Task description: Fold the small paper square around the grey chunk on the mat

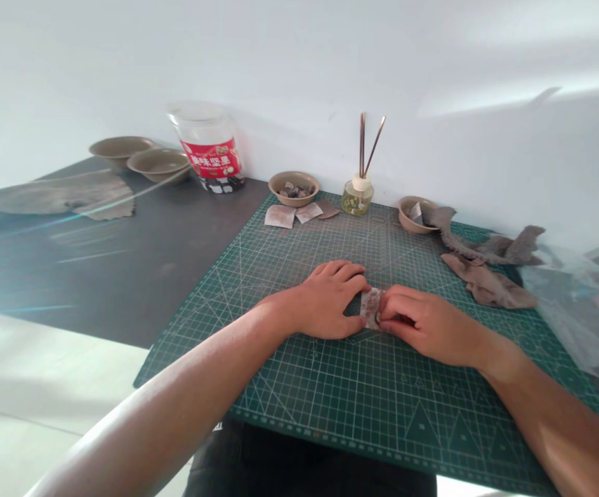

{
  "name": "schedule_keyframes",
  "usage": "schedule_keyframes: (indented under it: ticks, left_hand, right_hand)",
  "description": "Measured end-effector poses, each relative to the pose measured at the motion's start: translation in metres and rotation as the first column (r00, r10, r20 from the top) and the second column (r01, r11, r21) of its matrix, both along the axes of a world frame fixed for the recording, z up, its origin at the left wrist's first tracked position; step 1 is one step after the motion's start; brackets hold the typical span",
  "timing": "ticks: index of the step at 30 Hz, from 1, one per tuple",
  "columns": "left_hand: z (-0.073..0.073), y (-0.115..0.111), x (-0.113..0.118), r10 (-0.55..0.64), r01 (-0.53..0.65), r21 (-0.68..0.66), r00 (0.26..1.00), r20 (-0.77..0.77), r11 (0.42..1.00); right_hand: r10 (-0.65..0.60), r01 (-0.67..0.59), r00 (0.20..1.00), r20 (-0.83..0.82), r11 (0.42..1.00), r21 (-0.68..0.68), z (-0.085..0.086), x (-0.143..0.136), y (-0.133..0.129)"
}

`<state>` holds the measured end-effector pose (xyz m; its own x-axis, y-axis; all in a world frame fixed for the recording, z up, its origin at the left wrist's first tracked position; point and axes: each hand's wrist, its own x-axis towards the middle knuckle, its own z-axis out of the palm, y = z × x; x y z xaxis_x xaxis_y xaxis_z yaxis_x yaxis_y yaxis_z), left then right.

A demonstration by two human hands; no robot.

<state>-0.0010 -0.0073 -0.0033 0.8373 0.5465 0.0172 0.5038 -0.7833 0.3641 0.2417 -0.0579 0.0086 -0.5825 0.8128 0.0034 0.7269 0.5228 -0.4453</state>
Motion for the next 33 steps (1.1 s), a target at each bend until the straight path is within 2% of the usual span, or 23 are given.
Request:
schedule_keyframes:
  ticks: [4,9,14,19,21,25,30,33]
  left_hand:
    - [0.000,0.000,0.000,0.017,-0.017,0.012,1.000,-0.005,1.000]
    - [0.001,0.000,0.000,0.005,-0.005,0.010,1.000,-0.013,1.000]
    - [0.000,0.000,0.000,0.017,-0.017,0.023,1.000,-0.011,1.000]
    - [-0.002,0.000,0.000,0.009,-0.009,0.019,1.000,-0.005,1.000]
    - [-0.001,0.000,0.000,0.005,-0.005,0.017,1.000,-0.004,1.000]
    - [0.000,0.000,0.000,0.019,-0.019,0.012,1.000,-0.017,1.000]
    - [0.000,0.000,0.000,0.013,-0.013,0.007,1.000,-0.008,1.000]
    - [-0.001,0.000,0.000,0.008,-0.008,0.012,1.000,-0.008,1.000]
  right_hand:
    - [-0.131,0.131,0.991,-0.001,0.986,0.103,0.001,-0.001,0.004]
    - [0.021,-0.020,0.999,0.028,0.998,-0.056,0.006,0.003,-0.001]
    - [-0.168,0.164,0.985,0.034,0.981,0.101,0.004,0.002,0.002]
    - [0.006,-0.004,0.999,0.034,0.999,-0.038,0.006,0.003,-0.001]
    - [-0.013,0.014,1.000,0.011,1.000,-0.004,0.004,0.001,0.000]
    - [-0.144,0.140,0.989,0.027,0.983,0.119,0.002,0.004,0.006]
    - [0.006,-0.006,1.000,0.001,0.999,-0.038,0.007,0.006,0.000]
    - [-0.022,0.022,0.999,-0.025,1.000,0.011,0.003,0.002,0.001]
